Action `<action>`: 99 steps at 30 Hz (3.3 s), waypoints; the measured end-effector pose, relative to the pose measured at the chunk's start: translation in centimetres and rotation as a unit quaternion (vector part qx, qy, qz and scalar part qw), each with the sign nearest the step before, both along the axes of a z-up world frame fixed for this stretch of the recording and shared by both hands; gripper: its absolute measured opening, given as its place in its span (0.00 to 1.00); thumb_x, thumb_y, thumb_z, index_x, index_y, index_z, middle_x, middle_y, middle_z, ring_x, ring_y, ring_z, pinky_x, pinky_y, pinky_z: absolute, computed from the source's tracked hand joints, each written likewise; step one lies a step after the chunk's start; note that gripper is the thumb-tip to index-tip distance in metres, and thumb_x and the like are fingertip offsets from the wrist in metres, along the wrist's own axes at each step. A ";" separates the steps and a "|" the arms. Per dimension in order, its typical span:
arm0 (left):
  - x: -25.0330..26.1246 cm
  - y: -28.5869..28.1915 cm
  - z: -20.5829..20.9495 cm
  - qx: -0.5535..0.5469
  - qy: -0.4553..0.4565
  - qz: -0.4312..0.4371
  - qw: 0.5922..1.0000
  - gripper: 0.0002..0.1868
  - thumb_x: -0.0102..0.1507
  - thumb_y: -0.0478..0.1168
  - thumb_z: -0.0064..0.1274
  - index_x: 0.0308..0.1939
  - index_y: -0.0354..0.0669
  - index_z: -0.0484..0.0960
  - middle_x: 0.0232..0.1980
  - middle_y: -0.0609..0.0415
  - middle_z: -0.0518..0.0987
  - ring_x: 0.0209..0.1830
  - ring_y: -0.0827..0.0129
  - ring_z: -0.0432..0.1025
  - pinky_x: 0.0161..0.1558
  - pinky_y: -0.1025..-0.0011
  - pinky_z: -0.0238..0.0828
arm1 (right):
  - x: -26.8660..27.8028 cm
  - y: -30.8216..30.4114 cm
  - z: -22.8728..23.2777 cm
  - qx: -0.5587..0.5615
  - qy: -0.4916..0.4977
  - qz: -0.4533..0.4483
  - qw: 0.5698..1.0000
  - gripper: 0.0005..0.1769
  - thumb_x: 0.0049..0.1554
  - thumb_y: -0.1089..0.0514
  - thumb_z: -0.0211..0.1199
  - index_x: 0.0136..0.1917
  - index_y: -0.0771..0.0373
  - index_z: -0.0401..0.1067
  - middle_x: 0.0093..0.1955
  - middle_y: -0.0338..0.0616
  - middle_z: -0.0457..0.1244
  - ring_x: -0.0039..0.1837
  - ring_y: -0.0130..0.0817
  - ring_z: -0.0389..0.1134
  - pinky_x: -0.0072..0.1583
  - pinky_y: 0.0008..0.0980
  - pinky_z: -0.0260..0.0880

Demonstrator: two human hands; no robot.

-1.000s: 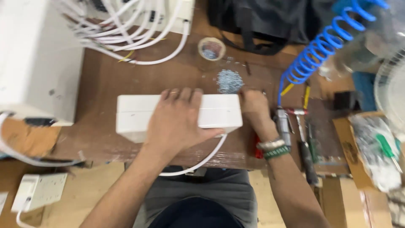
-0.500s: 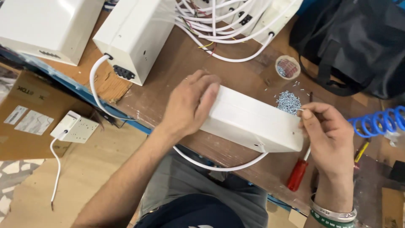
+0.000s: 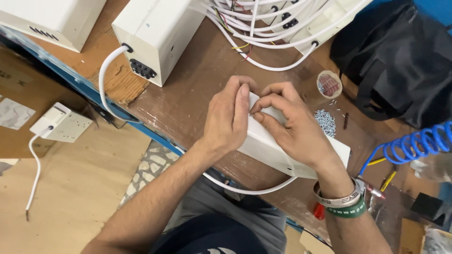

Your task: Assembling a white metal electronic enclosure using screws, a hammer, and a pneumatic screwdriver at a workstation.

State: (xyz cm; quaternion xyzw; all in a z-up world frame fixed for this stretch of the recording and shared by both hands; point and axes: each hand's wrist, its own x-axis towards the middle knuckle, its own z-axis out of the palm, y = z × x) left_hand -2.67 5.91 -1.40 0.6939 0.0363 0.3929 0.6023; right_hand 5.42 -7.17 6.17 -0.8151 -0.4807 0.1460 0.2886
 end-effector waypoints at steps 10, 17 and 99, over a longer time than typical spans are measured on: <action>0.0 0.0 -0.2 -0.005 0.017 -0.001 1.000 0.12 0.72 0.39 0.33 0.48 0.38 0.71 0.39 0.49 0.80 0.31 0.62 0.74 0.37 0.67 0.72 | -1.7 0.4 0.3 0.012 -0.104 -0.015 0.994 0.07 0.56 0.66 0.67 0.49 0.62 0.76 0.52 0.38 0.62 0.49 0.32 0.64 0.52 0.30 0.64; -0.1 -0.1 0.0 -0.003 0.011 0.002 1.000 0.09 0.71 0.38 0.37 0.47 0.37 0.71 0.37 0.51 0.78 0.29 0.64 0.73 0.35 0.67 0.71 | -1.9 -0.2 -0.9 0.093 -0.160 0.006 0.983 0.12 0.53 0.69 0.72 0.50 0.66 0.75 0.52 0.43 0.65 0.55 0.38 0.65 0.56 0.34 0.66; 0.1 -0.1 -0.2 0.005 0.001 -0.004 1.000 0.13 0.70 0.35 0.35 0.41 0.34 0.77 0.36 0.50 0.79 0.28 0.69 0.68 0.34 0.72 0.66 | 0.5 -15.0 -2.0 0.581 0.426 -0.016 0.693 0.29 0.62 0.52 0.76 0.75 0.55 0.75 0.44 0.25 0.70 0.42 0.11 0.66 0.45 0.07 0.67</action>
